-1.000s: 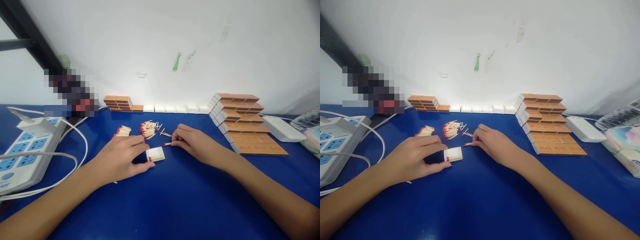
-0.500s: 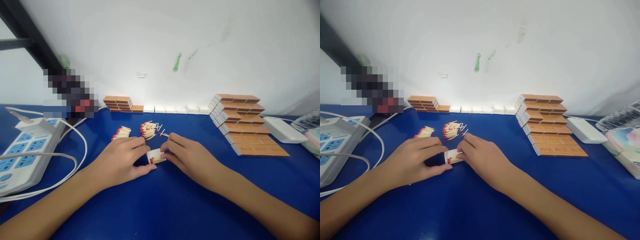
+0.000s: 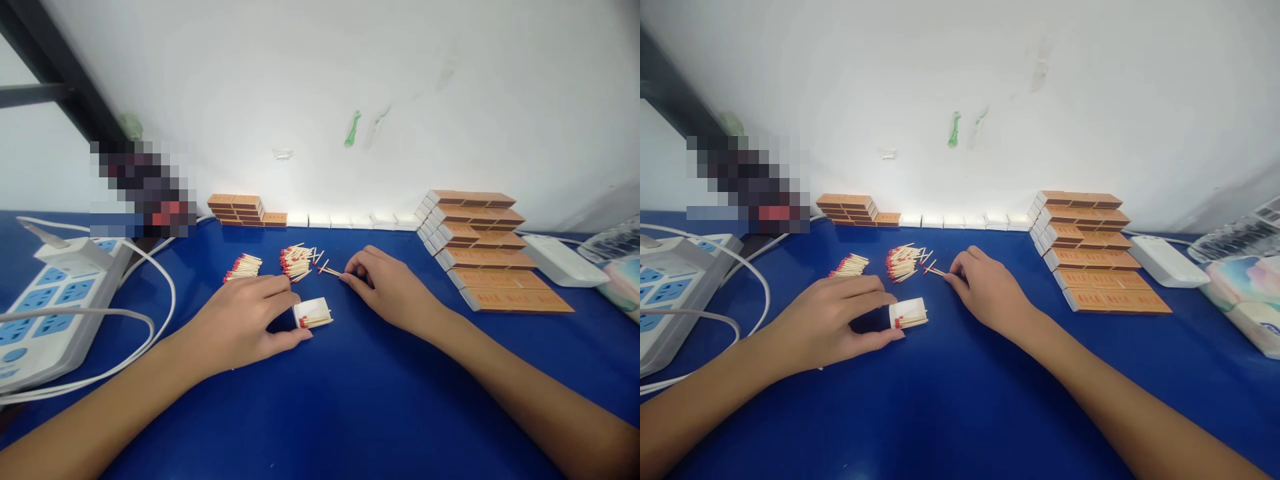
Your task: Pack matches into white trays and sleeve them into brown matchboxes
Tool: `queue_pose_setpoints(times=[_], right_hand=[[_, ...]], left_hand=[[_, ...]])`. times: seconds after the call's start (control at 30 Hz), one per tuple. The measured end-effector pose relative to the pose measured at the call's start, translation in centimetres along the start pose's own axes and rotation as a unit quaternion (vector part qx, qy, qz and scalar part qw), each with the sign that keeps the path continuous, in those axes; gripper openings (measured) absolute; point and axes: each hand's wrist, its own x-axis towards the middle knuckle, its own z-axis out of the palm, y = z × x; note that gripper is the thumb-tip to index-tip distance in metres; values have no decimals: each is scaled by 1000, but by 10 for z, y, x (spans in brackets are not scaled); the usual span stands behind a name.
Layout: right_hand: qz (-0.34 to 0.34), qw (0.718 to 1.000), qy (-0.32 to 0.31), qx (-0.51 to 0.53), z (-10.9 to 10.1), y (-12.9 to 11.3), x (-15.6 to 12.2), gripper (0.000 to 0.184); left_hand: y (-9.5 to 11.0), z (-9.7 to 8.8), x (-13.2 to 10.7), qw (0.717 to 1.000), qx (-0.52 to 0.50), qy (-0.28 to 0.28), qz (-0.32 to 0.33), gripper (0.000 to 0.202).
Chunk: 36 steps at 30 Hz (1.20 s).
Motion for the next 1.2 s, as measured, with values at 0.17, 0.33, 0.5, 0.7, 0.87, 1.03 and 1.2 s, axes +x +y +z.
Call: queue_pose_setpoints(times=[0.17,0.33,0.5,0.7,0.87,1.03,1.2], right_hand=[[4,1000,-11,-14,-1,5,0,15],[-2,1000,-2,-7,3,4,3,17],[-16,1000,6,16,6,1,4,18],[-34,997,54,44,12,-8,4,13],[-58,996,55,49,19,-15,11,10],[-63,997,36,28,15,-12,14,13],[-55,998,17,21,8,-4,11,11]], left_hand=[[-1,0,-1,1000,5,4,2,27],[0,0,0,1000,4,-3,-4,28],[2,-1,1,1000,6,-6,-5,26],[1,0,0,1000,5,-5,0,27],[1,0,1,1000,-1,-13,-4,28],[1,-1,1,1000,8,-13,-6,29],[0,-1,1,1000,11,-4,-1,28]])
